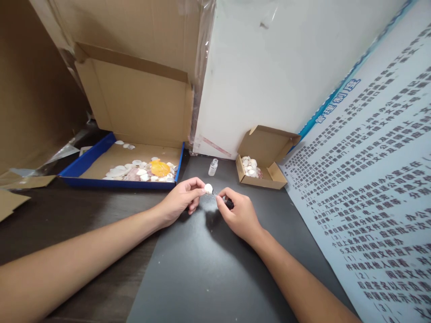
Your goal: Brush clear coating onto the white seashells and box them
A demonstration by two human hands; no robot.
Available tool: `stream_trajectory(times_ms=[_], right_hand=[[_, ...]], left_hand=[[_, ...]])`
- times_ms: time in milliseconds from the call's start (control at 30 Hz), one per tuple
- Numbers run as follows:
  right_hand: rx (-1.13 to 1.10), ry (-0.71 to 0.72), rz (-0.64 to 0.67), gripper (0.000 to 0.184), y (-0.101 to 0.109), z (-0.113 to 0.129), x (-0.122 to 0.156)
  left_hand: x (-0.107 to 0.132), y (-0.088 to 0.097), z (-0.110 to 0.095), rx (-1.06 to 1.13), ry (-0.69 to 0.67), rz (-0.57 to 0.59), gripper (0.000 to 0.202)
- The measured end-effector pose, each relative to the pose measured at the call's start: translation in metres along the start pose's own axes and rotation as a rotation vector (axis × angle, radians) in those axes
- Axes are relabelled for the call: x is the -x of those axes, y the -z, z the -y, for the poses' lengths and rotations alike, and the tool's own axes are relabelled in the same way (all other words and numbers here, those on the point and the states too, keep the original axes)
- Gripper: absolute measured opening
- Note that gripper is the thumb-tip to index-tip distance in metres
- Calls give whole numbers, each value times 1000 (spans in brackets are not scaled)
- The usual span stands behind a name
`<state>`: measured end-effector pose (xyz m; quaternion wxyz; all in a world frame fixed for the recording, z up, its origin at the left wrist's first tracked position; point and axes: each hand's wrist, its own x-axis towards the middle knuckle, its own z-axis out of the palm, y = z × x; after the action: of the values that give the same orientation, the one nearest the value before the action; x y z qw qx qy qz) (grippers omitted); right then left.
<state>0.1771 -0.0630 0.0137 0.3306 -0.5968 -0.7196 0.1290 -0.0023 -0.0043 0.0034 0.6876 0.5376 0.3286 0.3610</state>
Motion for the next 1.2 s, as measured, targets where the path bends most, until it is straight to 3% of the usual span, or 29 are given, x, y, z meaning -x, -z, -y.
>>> stream_trajectory(times_ms=[233, 533, 733, 1033, 1200], right_hand=[[-44, 71, 11, 21, -2, 1, 2], [-11, -11, -99, 23, 0, -1, 0], [-99, 91, -45, 21, 0, 1, 2], [24, -18, -67, 18, 0, -4, -1], [-49, 66, -75, 17, 0, 0, 1]], left_hand=[[0, 0, 1, 1, -6, 7, 25], [1, -1, -2, -20, 3, 6, 23], [1, -1, -1, -11, 0, 13, 22], [-1, 0, 0, -5, -2, 18, 20], [0, -1, -1, -21, -4, 10, 20]])
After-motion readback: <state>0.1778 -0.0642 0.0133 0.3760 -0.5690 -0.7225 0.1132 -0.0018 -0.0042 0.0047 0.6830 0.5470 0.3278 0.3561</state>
